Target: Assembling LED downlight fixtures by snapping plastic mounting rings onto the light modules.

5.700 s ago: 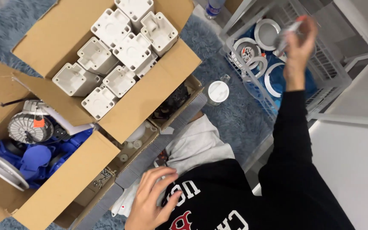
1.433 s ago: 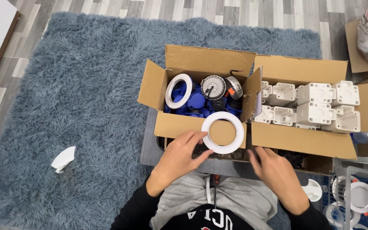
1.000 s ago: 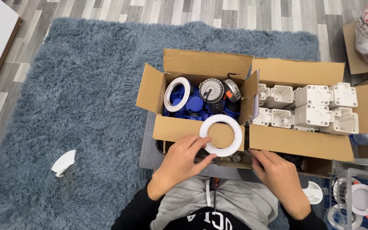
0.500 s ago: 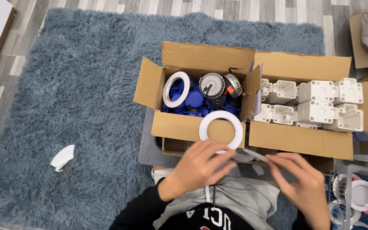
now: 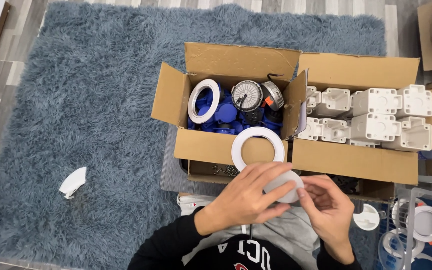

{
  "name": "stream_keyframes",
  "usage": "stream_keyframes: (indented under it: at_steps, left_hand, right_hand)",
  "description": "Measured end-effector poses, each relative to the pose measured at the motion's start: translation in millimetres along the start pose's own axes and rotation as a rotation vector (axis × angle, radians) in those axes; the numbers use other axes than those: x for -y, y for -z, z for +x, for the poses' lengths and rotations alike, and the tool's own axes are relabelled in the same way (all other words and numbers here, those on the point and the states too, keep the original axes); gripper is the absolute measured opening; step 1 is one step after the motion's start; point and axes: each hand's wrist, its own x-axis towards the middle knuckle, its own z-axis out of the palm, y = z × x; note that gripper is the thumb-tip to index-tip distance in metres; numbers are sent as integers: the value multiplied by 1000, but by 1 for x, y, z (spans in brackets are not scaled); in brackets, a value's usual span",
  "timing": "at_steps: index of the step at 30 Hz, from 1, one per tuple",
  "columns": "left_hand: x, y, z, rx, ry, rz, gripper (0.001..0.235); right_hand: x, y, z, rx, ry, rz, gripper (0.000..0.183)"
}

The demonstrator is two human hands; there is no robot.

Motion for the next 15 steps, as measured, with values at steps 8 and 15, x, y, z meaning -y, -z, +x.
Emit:
stream_keyframes:
  at_steps: [8,15]
  left_hand:
    - [33,-3,-12,-31,154,-12,58]
    - [49,-10,-14,51,276,133,44]
  right_hand:
    - [-5,-9,6,60,175,-20,24]
    - [-15,-10,6,32,240,-203,38]
